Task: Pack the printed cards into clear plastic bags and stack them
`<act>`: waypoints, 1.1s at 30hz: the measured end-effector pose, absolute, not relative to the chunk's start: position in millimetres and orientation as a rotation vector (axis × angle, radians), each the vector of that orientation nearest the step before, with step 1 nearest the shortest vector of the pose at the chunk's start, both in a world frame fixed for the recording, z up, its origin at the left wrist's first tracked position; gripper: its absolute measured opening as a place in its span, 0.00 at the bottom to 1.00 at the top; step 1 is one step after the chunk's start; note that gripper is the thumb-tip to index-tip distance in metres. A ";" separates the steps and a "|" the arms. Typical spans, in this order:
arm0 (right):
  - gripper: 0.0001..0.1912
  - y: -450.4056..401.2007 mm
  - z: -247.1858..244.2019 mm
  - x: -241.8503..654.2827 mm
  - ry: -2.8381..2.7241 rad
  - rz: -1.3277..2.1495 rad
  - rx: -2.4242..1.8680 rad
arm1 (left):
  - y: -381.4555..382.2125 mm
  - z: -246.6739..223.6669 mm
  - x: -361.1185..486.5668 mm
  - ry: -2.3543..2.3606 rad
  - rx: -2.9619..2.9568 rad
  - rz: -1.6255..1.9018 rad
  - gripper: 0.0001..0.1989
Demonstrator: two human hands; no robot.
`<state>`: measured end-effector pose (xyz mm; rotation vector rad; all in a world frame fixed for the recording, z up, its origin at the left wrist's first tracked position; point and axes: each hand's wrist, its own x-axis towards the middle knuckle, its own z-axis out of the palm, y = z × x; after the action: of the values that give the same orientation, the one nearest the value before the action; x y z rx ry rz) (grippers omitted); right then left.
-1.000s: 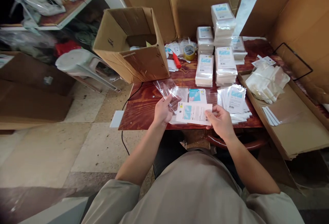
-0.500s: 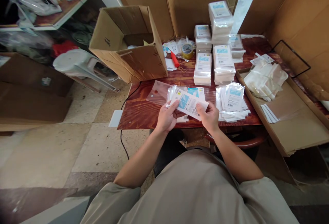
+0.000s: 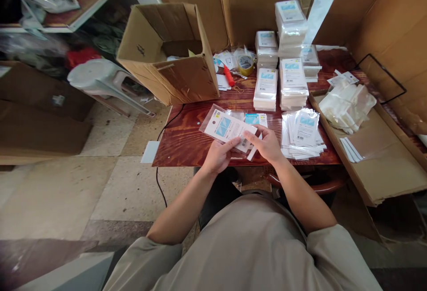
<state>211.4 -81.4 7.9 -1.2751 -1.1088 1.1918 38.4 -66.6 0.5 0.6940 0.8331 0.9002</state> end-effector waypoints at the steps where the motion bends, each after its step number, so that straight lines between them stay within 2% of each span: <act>1: 0.23 -83.4 9.5 216.6 -1.132 1.281 -1.259 | -64.3 1.1 33.9 0.840 0.695 0.864 0.28; 4: 0.24 -90.5 12.4 224.3 -1.115 1.252 -1.330 | -61.4 4.7 27.1 0.808 0.743 0.793 0.29; 6: 0.25 -94.2 14.0 222.9 -1.108 1.155 -1.382 | -61.8 7.4 28.7 0.780 0.832 0.765 0.26; 11: 0.27 -102.1 21.3 236.5 -1.088 1.167 -1.367 | -54.2 5.3 29.3 0.838 1.248 0.539 0.22; 15: 0.27 -112.8 12.1 292.8 -0.953 0.641 -1.651 | -33.5 -6.6 9.4 1.499 1.661 0.780 0.20; 17: 0.25 -117.8 -0.9 326.0 -0.902 0.257 -1.882 | -23.1 -12.3 -2.6 1.786 1.778 0.750 0.25; 21: 0.25 -120.9 -30.2 365.3 -0.876 -0.263 -2.288 | -7.8 -18.2 -15.7 1.918 1.787 0.489 0.37; 24: 0.22 -117.2 -39.5 358.6 -1.014 -0.457 -2.241 | 2.1 -21.6 -17.8 1.884 1.703 0.381 0.31; 27: 0.15 -111.1 -31.6 325.1 -1.462 -0.364 -1.894 | 12.6 -27.3 -20.2 1.821 1.640 0.364 0.21; 30: 0.17 -103.1 -14.3 283.7 -2.082 -0.022 -1.539 | 19.1 -29.1 -23.3 1.811 1.652 0.358 0.14; 33: 0.13 -95.1 1.0 257.7 -2.460 0.134 -1.499 | 16.2 -22.3 -26.5 1.836 1.732 0.336 0.09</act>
<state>257.7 -95.1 1.0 -1.4990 -2.4604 0.1343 -26.5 16.2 -22.3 1.7315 1.8363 0.3365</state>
